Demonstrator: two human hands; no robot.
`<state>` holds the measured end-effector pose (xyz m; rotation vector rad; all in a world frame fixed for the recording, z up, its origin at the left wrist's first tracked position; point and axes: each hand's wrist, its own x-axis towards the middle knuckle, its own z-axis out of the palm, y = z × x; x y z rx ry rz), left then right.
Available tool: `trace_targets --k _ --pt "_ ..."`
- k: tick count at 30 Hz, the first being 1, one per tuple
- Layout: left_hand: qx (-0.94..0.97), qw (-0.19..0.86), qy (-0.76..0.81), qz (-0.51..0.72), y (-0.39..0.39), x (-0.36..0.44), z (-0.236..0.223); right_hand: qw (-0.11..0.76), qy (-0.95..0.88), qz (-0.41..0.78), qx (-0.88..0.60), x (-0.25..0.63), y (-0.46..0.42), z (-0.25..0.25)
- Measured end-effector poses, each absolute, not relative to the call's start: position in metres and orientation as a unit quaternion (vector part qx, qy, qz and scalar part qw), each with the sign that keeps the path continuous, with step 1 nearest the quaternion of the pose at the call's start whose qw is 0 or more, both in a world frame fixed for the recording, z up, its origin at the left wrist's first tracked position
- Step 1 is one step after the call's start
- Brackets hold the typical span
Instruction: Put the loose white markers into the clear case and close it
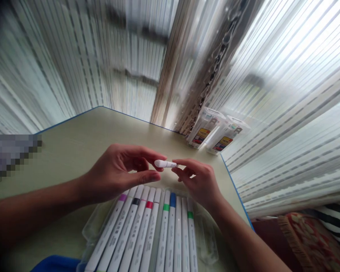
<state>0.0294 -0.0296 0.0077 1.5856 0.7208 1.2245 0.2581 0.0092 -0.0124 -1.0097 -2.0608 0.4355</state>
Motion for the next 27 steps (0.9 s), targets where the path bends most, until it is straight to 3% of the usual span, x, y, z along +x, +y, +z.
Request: trace_targets --k 27 --pt "0.680 0.504 0.271 0.458 -0.0356 0.0293 0.0147 0.386 -0.817 0.166 -0.395 0.2579 0.0080 -0.0104"
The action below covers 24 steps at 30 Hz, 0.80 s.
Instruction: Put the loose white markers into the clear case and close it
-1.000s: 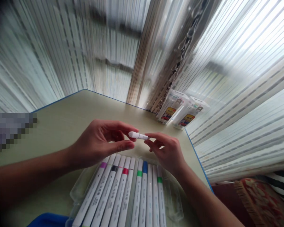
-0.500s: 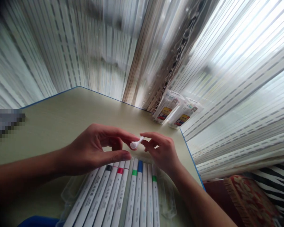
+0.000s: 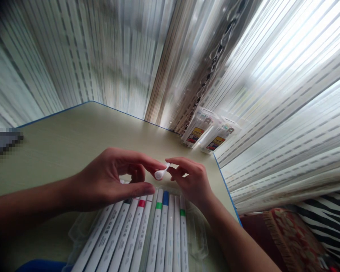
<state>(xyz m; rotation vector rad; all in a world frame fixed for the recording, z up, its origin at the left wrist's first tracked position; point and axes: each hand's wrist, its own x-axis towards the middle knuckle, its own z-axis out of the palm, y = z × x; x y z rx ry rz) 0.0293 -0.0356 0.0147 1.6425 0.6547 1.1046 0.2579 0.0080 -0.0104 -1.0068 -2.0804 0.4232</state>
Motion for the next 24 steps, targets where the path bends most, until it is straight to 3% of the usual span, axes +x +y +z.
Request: trace_targets --k 24 --pt "0.669 0.432 0.315 0.516 -0.0347 0.0286 0.0132 0.396 -0.822 0.165 -0.373 0.2576 0.0096 -0.0124"
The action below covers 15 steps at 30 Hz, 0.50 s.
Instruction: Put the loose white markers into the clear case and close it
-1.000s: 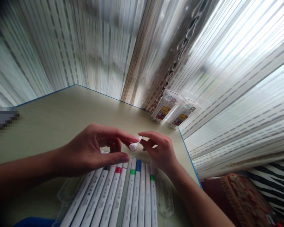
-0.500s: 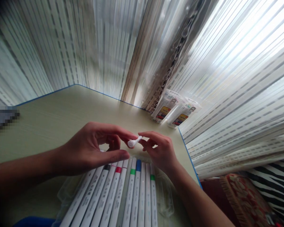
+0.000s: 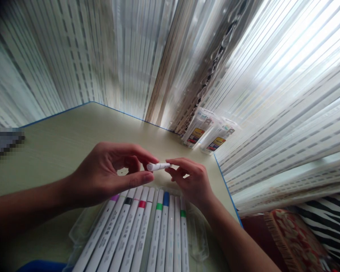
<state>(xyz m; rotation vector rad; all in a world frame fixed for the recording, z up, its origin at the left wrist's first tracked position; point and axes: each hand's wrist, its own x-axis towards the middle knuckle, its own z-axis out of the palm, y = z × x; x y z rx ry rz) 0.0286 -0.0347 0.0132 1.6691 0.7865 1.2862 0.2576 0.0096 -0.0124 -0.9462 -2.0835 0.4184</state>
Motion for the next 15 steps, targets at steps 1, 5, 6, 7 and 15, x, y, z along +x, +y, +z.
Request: trace_targets --k 1,5,6,7,15 --pt "0.670 0.433 0.315 0.515 -0.0347 0.0287 0.0131 0.396 -0.823 0.163 -0.373 0.2578 0.0097 -0.0125" --pt "0.672 0.441 0.310 0.508 -0.0345 0.0283 0.0134 0.396 -0.825 0.166 -0.366 0.2594 0.0100 -0.0140" --pt "0.671 0.444 0.309 0.507 -0.0346 0.0282 0.0136 0.397 -0.825 0.168 -0.366 0.2597 0.0100 -0.0144" --pt "0.671 0.446 0.308 0.506 -0.0348 0.0281 0.0138 0.397 -0.825 0.170 -0.365 0.2599 0.0100 -0.0146" --pt "0.667 0.441 0.321 0.508 -0.0342 0.0280 0.0129 0.399 -0.825 0.170 -0.361 0.2592 0.0101 -0.0134"
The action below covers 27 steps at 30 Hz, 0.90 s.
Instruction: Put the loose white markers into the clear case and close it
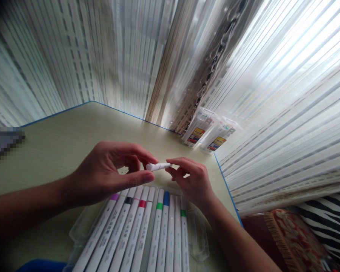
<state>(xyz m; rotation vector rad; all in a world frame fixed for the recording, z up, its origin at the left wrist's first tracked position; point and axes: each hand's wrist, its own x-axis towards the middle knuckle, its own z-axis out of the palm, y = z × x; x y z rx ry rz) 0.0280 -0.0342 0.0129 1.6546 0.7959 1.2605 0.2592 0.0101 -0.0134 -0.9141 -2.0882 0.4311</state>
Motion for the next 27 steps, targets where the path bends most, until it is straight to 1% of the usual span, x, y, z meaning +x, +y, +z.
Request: trace_targets --k 7,12,23,27 --pt "0.640 0.397 0.358 0.552 -0.029 0.028 0.012 0.394 -0.818 0.185 -0.376 0.262 0.012 -0.016" --pt "0.617 0.389 0.384 0.566 -0.020 0.026 0.010 0.404 -0.812 0.195 -0.374 0.261 0.010 -0.014" --pt "0.610 0.400 0.426 0.534 -0.002 0.020 -0.002 0.457 -0.787 0.200 -0.364 0.259 0.006 -0.010" --pt "0.619 0.427 0.420 0.509 -0.002 0.020 -0.002 0.480 -0.771 0.210 -0.363 0.259 0.007 -0.013"
